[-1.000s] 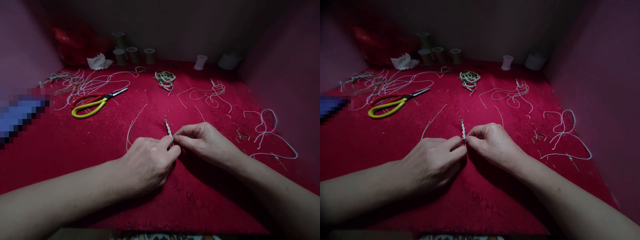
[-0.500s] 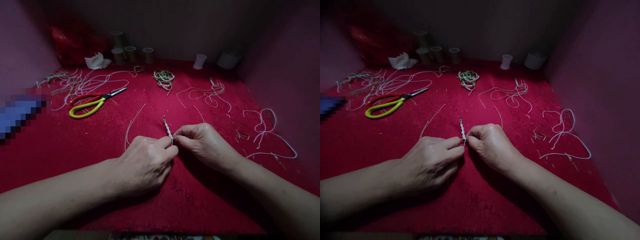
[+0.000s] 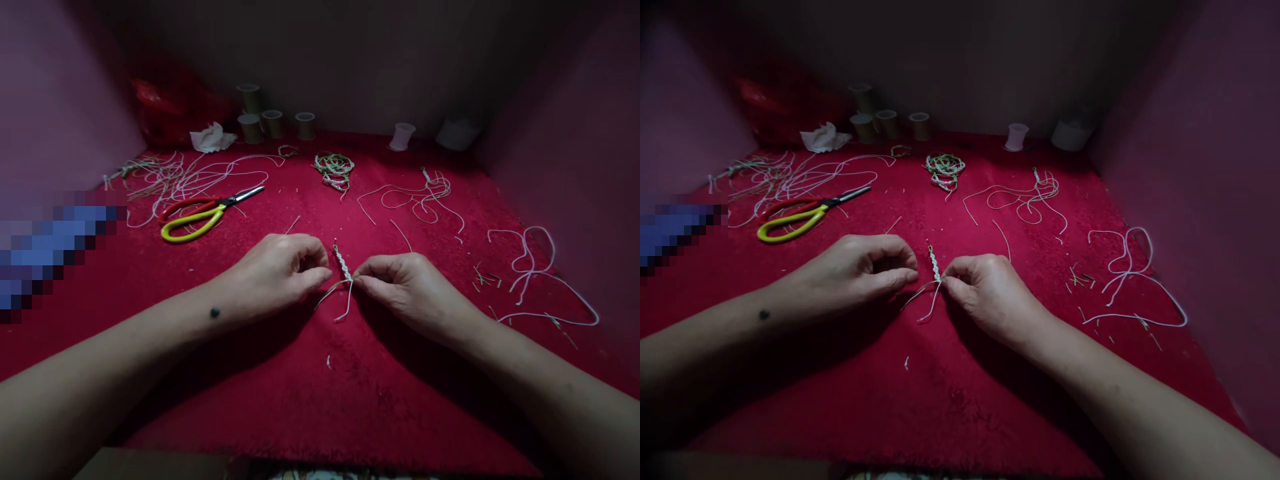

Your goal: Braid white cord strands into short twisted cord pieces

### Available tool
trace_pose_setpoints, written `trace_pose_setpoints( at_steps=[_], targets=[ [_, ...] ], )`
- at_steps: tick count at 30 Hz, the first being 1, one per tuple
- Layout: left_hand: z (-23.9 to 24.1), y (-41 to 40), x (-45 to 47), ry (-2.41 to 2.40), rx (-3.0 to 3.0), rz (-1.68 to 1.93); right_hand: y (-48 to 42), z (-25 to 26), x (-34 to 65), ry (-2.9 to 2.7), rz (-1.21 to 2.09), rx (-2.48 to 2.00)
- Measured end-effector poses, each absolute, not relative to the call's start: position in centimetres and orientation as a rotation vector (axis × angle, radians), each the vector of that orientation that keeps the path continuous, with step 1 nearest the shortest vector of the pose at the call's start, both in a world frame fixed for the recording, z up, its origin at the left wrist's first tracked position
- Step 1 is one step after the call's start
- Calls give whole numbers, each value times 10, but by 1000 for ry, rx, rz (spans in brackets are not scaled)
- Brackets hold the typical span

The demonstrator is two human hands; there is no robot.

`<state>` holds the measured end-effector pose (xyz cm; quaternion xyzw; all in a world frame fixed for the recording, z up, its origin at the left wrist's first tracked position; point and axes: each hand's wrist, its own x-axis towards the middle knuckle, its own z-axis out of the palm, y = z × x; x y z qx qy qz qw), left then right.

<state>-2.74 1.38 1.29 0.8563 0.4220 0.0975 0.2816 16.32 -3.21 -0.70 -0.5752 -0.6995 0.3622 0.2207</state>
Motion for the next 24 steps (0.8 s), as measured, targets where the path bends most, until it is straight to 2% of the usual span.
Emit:
trace_pose_setpoints(
  at_steps=[3, 13, 24],
  targets=[
    [9, 13, -27, 1101, 2276, 162, -33, -7, 163, -1950, 986, -1568],
    [-1, 7, -23, 1046, 2367, 235, -34, -7, 163, -1872, 1031, -1500],
    [14, 11, -28, 1098, 1978, 107, -34, -4, 165, -1882, 1005, -1550]
  ],
)
